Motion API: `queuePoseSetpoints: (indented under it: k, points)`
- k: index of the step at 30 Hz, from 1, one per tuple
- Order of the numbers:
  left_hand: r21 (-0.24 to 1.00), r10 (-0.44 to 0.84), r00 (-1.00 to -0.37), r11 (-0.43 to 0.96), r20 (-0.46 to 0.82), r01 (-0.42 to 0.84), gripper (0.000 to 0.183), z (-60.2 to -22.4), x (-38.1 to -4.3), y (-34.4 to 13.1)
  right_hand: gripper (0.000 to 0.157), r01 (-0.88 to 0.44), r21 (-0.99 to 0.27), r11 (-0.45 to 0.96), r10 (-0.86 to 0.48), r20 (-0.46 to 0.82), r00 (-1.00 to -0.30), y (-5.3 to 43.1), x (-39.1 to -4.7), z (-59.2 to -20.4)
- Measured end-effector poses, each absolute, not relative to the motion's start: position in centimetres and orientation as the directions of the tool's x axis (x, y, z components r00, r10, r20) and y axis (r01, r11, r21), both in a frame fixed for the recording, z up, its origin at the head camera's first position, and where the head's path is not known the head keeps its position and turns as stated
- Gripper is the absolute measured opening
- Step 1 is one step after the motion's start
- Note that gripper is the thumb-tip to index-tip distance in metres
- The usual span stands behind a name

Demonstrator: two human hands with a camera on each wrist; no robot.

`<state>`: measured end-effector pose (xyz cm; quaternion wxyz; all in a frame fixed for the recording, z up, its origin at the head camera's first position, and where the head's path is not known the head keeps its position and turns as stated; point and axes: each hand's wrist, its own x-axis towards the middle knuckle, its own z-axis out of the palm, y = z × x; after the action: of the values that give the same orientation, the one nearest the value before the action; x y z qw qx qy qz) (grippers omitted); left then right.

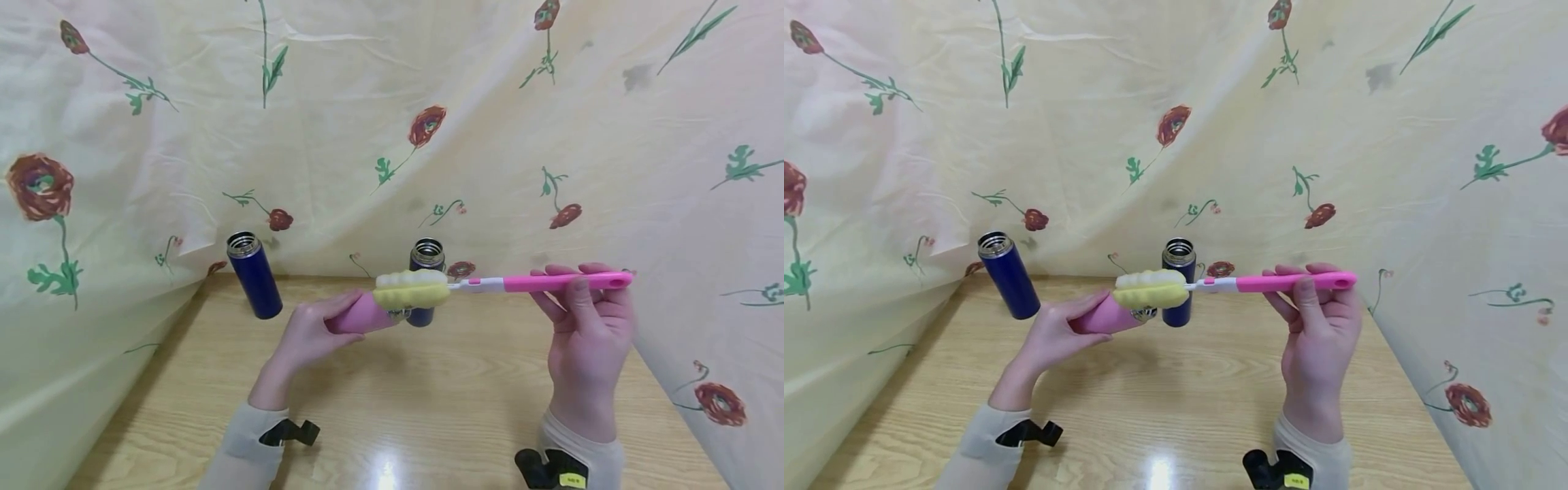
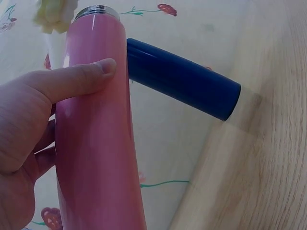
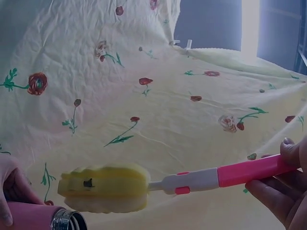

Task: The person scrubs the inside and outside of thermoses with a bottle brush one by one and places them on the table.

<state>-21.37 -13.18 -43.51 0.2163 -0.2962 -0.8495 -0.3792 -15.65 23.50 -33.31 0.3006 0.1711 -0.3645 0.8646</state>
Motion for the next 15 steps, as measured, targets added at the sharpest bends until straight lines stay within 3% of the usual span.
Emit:
queuePoseSetpoints:
  k: [7, 15]
  points:
    - [0.509, 0.344, -0.720, 0.530, 0.602, 0.678, 0.073, -43.51, -21.34, -13.09, 0.033, -0.638, -0.602, -0.481, 0.373, 0.518, -0.770, 23.37, -15.51, -33.33]
    - [0.505, 0.351, -0.716, 0.527, 0.603, 0.684, 0.074, -43.53, -21.29, -13.06, 0.017, -0.615, -0.517, -0.595, 0.319, 0.551, -0.771, 23.31, -15.67, -33.58]
